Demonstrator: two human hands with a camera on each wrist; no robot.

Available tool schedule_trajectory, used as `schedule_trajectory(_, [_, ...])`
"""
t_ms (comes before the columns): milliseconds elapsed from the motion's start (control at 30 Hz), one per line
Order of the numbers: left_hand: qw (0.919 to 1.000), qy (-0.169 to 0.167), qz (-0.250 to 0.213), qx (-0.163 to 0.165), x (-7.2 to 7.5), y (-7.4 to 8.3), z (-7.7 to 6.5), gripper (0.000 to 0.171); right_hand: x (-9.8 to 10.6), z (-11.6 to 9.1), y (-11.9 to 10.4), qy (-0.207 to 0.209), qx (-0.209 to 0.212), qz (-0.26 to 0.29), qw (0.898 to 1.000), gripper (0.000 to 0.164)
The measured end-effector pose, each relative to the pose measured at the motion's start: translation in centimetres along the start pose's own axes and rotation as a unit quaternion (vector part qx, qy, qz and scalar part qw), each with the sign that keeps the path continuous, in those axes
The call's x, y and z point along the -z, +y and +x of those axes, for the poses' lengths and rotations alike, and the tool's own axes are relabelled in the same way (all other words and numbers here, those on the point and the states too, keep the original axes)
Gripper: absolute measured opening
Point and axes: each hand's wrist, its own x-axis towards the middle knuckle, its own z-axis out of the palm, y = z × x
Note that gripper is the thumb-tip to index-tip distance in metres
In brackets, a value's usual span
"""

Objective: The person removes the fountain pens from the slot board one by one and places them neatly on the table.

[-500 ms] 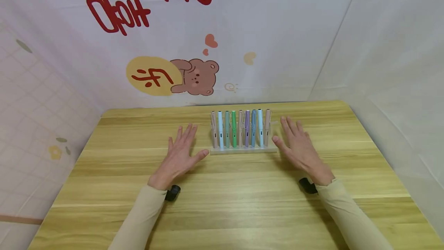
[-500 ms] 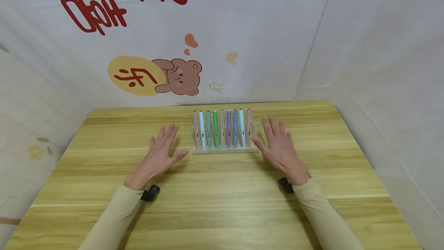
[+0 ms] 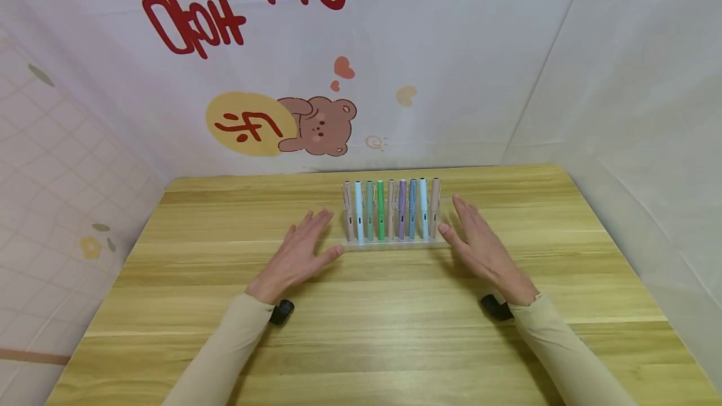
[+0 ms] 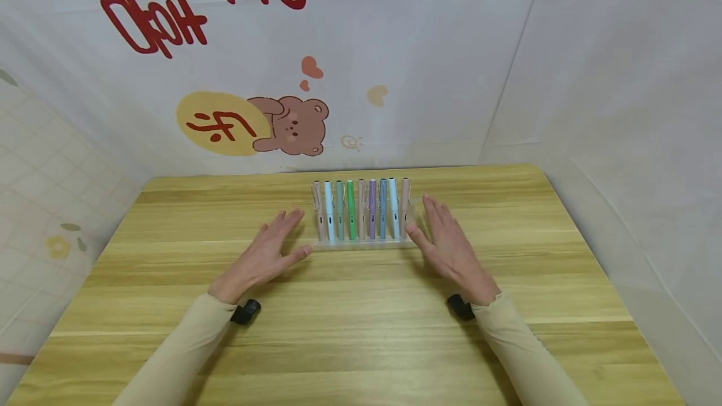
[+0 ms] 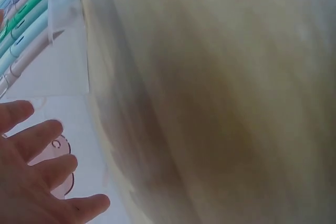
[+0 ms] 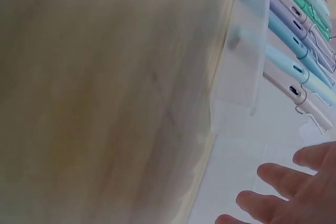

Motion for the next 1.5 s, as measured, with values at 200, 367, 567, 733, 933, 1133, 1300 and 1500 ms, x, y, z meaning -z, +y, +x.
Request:
schedule_trajectory(200, [0.9993, -0.029, -0.014, 0.021, -0.1, 0.5, 0.4, 0.077, -0.1, -0.1, -0.4, 0.005, -0.027, 0.055, 0.998, 0.084])
schedule_trajectory(367, [0.9992, -0.023, -0.022, 0.024, -0.4, 0.5, 0.6, 0.067, -0.1, -0.2, -0.8, 0.010, -0.052, 0.084, 0.995, 0.086])
schedule_trajectory(567, [0.9991, -0.010, -0.034, 0.024, -0.7, 0.4, 0.9, 0.054, -0.3, 0.0, -1.0, 0.017, -0.066, 0.110, 0.992, 0.079])
schedule_trajectory(733, [0.9985, -0.003, -0.053, 0.017, -0.8, 0.5, 1.1, 0.046, -0.6, 0.5, -1.2, 0.028, -0.072, 0.133, 0.988, 0.068])
schedule_trajectory(933, [0.9981, 0.009, -0.060, 0.008, -0.9, 0.4, 1.3, 0.038, -0.9, 1.0, -1.4, 0.053, -0.069, 0.153, 0.984, 0.056])
schedule_trajectory(1133, [0.9973, 0.013, -0.071, 0.013, -1.1, 0.5, 1.5, 0.034, -1.2, 1.3, -1.4, 0.073, -0.073, 0.159, 0.982, 0.047])
schedule_trajectory(1300, [0.9968, 0.016, -0.077, 0.015, -1.3, 0.6, 1.7, 0.029, -1.5, 1.6, -1.4, 0.089, -0.073, 0.157, 0.981, 0.037])
schedule_trajectory(1500, [0.9968, 0.024, -0.076, 0.014, -1.2, 0.8, 1.7, 0.025, -1.9, 2.0, -1.7, 0.098, -0.076, 0.160, 0.979, 0.031])
